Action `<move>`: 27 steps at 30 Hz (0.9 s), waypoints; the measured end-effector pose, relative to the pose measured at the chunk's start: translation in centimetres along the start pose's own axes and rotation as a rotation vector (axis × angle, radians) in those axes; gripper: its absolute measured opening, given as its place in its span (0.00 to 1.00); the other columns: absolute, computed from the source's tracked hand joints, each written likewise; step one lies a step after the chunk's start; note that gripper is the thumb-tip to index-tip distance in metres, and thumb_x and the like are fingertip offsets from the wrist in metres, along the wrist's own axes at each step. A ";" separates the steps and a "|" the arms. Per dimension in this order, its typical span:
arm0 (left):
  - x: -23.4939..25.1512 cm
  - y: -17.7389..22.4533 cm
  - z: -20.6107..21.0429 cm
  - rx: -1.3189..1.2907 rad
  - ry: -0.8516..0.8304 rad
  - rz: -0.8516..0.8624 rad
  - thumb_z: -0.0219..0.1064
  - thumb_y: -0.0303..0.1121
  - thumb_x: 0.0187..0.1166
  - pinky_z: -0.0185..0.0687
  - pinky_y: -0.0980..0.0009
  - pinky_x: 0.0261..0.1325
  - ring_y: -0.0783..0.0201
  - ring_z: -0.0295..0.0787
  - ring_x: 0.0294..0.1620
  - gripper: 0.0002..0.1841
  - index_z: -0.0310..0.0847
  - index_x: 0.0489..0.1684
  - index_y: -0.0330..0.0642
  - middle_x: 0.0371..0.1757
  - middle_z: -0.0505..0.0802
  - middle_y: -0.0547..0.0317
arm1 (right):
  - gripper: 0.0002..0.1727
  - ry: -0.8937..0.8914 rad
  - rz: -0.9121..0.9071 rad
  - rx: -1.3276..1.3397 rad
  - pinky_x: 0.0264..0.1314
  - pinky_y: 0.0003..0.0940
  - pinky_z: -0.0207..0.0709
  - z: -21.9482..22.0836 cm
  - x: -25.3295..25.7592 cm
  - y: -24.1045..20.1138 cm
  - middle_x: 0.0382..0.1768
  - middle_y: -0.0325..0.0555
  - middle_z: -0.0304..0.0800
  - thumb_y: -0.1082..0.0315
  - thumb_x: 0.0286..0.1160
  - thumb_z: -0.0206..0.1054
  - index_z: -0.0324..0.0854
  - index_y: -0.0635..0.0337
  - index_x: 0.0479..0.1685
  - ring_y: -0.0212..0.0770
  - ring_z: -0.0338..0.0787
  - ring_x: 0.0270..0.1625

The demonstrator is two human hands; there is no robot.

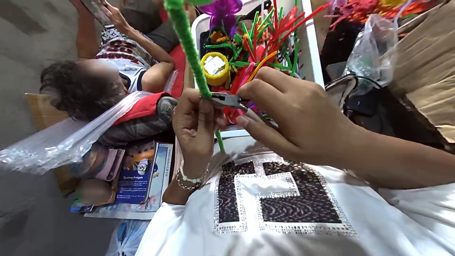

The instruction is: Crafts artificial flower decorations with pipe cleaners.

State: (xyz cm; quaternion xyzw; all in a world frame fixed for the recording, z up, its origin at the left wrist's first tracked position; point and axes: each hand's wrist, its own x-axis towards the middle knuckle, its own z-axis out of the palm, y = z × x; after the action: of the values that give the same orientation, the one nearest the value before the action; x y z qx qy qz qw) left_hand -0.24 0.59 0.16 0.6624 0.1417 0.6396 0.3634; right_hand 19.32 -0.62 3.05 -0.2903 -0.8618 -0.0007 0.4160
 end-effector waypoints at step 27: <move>3.8 0.4 -5.5 -0.497 0.424 -0.020 0.37 0.31 0.96 0.81 0.82 0.42 0.75 0.82 0.31 0.17 0.75 0.51 0.47 0.33 0.84 0.68 | 0.11 -0.370 0.130 0.420 0.43 0.24 0.87 5.0 -1.5 3.4 0.37 0.38 0.92 0.61 0.85 0.65 0.85 0.60 0.51 0.26 0.90 0.37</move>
State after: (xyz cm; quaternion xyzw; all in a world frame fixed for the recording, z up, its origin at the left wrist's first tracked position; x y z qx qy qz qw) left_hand -5.03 4.41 2.79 0.4041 0.0602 0.7747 0.4827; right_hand 18.14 2.73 -2.12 -0.2474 -0.8839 0.2574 0.3020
